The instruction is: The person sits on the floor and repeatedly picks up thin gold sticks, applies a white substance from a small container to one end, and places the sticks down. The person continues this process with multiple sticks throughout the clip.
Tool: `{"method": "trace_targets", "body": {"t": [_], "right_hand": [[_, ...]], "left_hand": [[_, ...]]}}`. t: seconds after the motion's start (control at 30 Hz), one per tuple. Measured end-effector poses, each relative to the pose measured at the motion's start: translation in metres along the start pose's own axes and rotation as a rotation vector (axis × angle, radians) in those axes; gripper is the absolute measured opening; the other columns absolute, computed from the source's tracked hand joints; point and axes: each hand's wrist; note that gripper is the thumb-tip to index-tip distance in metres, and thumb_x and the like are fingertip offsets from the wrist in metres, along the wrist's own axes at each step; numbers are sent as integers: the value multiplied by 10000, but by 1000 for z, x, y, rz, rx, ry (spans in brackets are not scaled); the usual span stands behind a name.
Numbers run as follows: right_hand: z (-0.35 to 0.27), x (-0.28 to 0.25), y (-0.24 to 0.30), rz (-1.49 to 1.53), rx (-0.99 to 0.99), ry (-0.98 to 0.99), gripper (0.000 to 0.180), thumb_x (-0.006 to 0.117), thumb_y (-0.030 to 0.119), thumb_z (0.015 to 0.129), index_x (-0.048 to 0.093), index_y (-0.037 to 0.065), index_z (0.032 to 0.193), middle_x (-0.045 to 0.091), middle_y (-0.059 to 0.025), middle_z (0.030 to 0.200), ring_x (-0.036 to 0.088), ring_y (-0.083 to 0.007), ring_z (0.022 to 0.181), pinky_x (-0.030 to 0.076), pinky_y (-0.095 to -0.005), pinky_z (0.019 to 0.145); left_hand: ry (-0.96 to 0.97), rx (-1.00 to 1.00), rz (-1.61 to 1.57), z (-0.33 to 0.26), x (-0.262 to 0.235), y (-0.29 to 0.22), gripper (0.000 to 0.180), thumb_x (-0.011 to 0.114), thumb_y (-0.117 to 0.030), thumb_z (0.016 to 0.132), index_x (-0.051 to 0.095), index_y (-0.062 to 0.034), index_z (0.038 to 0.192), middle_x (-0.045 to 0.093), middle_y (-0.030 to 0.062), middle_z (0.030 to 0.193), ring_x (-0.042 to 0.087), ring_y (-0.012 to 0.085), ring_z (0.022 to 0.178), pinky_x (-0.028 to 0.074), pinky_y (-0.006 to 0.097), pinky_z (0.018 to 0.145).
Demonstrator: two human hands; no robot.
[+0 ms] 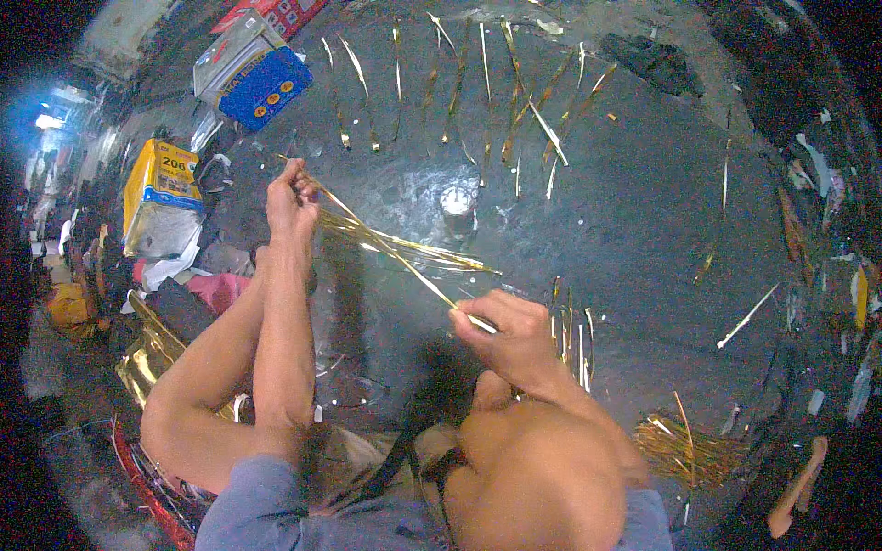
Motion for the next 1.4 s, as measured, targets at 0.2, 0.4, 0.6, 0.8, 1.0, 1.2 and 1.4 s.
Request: {"method": "trace_targets", "body": {"t": [0.2,0.4,0.6,0.8,1.0,1.2,1.4], "right_hand": [[-28,-10,-28,28,23,120,99,788,139,869,748,62,916,728,-94,837,711,-264,724,566,-377,656],[-54,-6,-90,75,-52,169,89,735,139,899,734,58,862,712,-98,801,679,-256,689,544,-371,642],[-103,-197,-255,-613,757,-765,214,725,236,893,728,27,939,724,-164,894,703,-351,873,550,-425,790],[-96,-246,-347,-841,1287,-919,374,757,280,893,648,23,1141,663,-235,1149,641,-434,1117,535,-514,902],[-67,-254,-339,-705,972,-763,156,671,125,861,675,54,1000,721,-225,892,701,-425,885,537,-516,788],[-51,-170,-253,43,780,-570,135,730,168,895,767,42,925,705,-37,753,648,-101,673,499,-283,630],[-55,-63,-105,446,725,-209,238,664,84,969,734,-23,1170,753,-46,1004,677,-119,853,552,-295,776]], "left_hand": [[-62,-13,247,80,-59,1,74,597,-98,989,569,-54,936,506,15,762,452,136,634,381,304,553],[-154,140,359,164,-213,-47,224,557,-146,1017,533,-75,806,539,40,700,499,151,544,367,282,454],[-280,48,1583,110,-153,8,586,802,-362,835,654,110,1151,726,175,1017,707,222,795,545,382,623],[-316,698,1509,48,-117,32,607,752,-167,848,585,-1,1407,697,131,1065,658,224,948,514,367,870],[366,828,1250,-86,-12,94,340,646,38,840,697,-38,1167,653,75,1053,614,191,896,507,315,751],[1027,397,1063,-208,44,194,307,727,-20,841,691,-25,1146,647,128,1125,685,234,950,592,325,750],[971,620,1023,-230,45,208,263,765,-84,874,720,-43,1130,677,113,1060,697,252,917,594,352,768]]}}
Point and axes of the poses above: each hand's wrist, its own z-axis towards the middle knuckle, its own x-axis out of the palm, y = z × x
